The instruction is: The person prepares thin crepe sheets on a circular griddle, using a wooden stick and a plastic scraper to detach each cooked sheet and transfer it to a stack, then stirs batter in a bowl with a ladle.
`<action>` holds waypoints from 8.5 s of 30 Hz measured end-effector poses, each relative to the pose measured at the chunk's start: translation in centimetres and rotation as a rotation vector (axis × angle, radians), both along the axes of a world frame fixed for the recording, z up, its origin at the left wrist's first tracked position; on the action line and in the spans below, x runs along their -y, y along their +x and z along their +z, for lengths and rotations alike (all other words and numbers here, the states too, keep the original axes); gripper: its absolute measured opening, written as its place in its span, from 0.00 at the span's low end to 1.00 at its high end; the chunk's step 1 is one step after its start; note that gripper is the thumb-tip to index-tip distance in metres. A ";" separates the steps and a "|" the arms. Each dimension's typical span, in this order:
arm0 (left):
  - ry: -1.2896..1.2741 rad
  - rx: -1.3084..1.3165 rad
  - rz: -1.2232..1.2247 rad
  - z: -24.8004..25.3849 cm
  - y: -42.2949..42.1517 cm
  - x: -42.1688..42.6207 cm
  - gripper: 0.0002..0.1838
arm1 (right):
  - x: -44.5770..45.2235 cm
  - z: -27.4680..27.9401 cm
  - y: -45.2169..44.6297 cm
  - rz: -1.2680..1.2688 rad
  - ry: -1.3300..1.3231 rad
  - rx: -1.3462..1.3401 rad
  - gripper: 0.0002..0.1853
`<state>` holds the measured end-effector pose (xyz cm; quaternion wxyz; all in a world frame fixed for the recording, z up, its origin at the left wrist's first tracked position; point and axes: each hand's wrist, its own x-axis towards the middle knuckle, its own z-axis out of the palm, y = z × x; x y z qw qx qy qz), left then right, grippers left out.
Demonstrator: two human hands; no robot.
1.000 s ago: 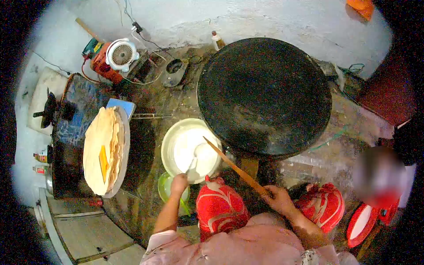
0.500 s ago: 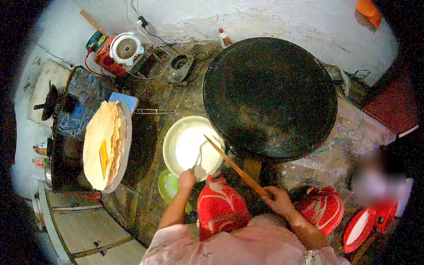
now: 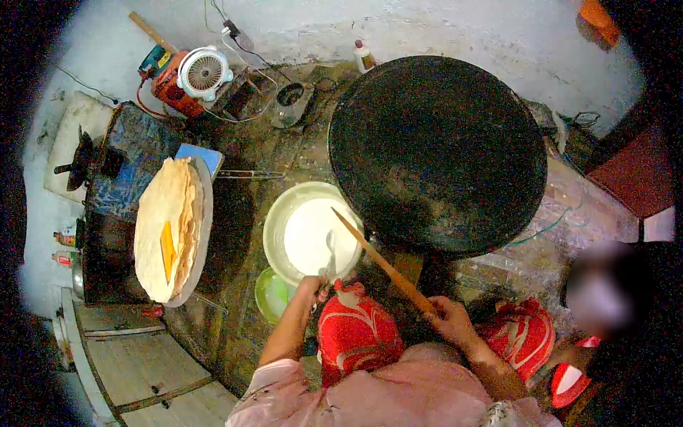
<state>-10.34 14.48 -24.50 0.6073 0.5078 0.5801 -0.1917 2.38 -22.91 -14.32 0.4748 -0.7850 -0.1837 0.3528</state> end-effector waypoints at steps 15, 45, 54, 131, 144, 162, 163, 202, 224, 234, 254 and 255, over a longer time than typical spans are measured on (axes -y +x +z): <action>-0.229 0.421 0.462 15.7 -6.9 -0.2 0.15 | -0.3 3.7 0.3 -0.066 0.092 -0.280 0.13; -0.183 0.453 0.568 14.9 -7.4 0.2 0.11 | 1.3 5.4 2.6 -0.069 -0.028 -0.249 0.11; -0.111 0.676 0.522 26.2 -4.2 0.4 0.16 | 2.1 3.7 4.7 -0.092 0.043 -0.118 0.15; 1.009 -0.099 -0.626 -0.7 -2.0 0.3 0.16 | 2.3 2.3 1.7 -0.082 -0.033 -0.065 0.13; -0.427 0.450 0.465 9.4 -6.4 -0.3 0.15 | 2.6 4.4 2.0 -0.097 -0.043 -0.070 0.16; -0.238 0.747 0.434 28.6 -5.8 -0.5 0.18 | 1.6 4.1 3.0 -0.143 0.125 -0.157 0.16; -0.235 0.736 0.435 28.3 -5.7 -0.5 0.18 | 1.8 3.9 3.1 -0.143 0.123 -0.158 0.16; 0.956 -0.258 -0.834 9.1 -3.3 3.0 0.18 | 2.3 4.9 4.0 -0.121 0.052 -0.101 0.13; 0.735 -0.236 -0.655 3.3 -2.9 -0.6 0.15 | 3.0 4.5 3.5 -0.095 -0.064 0.094 0.15; 0.767 -0.174 -0.774 1.1 -0.8 -1.0 0.17 | -0.3 6.0 3.9 -0.101 0.084 -0.162 0.13; 0.975 -0.198 -0.702 -3.1 0.5 -3.6 0.16 | -0.8 5.7 3.1 -0.089 0.090 -0.348 0.13; 0.929 -0.166 -0.702 -0.3 -0.8 -1.6 0.16 | -0.9 5.6 3.2 -0.062 0.133 -0.317 0.12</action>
